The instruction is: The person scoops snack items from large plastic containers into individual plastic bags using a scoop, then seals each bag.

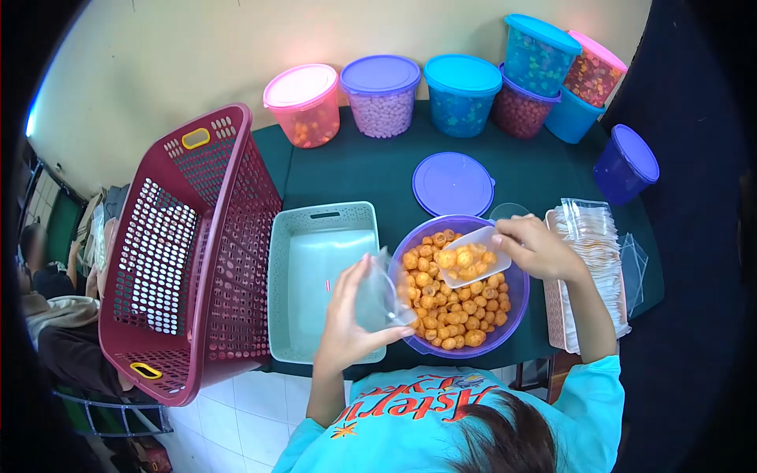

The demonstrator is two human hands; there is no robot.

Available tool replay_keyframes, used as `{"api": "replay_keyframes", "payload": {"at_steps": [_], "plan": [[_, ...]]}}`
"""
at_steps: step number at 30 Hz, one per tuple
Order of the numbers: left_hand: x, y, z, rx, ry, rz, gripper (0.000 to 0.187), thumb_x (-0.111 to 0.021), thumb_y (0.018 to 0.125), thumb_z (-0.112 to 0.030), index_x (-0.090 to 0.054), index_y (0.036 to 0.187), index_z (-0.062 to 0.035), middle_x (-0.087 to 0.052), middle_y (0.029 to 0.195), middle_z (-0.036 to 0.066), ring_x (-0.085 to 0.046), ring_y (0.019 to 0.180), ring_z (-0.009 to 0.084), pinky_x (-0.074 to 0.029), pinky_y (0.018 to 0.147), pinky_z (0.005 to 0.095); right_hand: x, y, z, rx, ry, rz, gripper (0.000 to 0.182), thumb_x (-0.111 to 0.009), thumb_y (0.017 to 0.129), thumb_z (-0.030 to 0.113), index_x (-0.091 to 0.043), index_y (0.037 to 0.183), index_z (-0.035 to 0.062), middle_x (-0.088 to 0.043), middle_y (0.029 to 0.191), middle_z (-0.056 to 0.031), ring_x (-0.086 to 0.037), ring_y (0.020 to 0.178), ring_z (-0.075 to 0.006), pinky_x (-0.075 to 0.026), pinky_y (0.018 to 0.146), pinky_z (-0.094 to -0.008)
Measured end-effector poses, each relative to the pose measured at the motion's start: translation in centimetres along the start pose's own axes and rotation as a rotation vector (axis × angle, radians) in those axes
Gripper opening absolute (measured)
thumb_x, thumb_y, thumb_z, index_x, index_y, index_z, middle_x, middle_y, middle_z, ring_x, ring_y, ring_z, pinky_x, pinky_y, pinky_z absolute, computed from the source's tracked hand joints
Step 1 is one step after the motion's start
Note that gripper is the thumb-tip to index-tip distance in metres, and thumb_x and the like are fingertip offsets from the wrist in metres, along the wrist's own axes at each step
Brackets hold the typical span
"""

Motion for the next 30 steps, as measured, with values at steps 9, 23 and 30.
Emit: {"api": "replay_keyframes", "payload": {"at_steps": [9, 23, 30], "plan": [[-4.0, 1.3, -1.9, -0.038, 0.175, 0.014, 0.087, -0.082, 0.046, -0.022, -0.039, 0.119, -0.0008, -0.044, 0.111, 0.016, -0.045, 0.102, 0.0298, -0.04, 0.085, 0.0386, 1.1, 0.5, 7.1, 0.142, -0.653, -0.021, 0.013, -0.05, 0.073, 0.012, -0.054, 0.066, 0.0013, -0.054, 0.063, -0.0127, -0.052, 0.067, -0.0241, -0.033, 0.069, -0.0342], [-2.7, 0.2, 1.3, 0.027, -0.168, -0.07, 0.089, -0.082, 0.049, -0.021, -0.034, 0.122, -0.0004, -0.042, 0.118, 0.018, -0.045, 0.107, 0.0287, -0.037, 0.091, 0.0394, 3.1, -0.6, 9.3, 0.114, -0.8, -0.237, 0.007, -0.052, 0.071, 0.009, -0.052, 0.067, 0.003, -0.052, 0.064, -0.0086, -0.048, 0.068, -0.0217, -0.032, 0.069, -0.0333], [2.0, -1.4, 4.7, 0.196, -1.204, -0.217, 0.097, -0.038, 0.068, -0.074, -0.024, 0.127, 0.002, -0.034, 0.125, 0.025, -0.042, 0.109, 0.0369, -0.034, 0.088, 0.0552, -0.3, -0.2, 2.1, -0.035, -0.903, -0.192, 0.012, -0.054, 0.061, 0.004, -0.052, 0.072, 0.0025, -0.055, 0.073, -0.0091, -0.05, 0.076, -0.0211, -0.033, 0.074, -0.0332]]}}
Point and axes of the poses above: each hand's wrist, its own y-axis towards the middle knuckle, its own x-axis out of the back of the hand, z = x × y, the point moved 5 cm from there along y, towards the middle knuckle
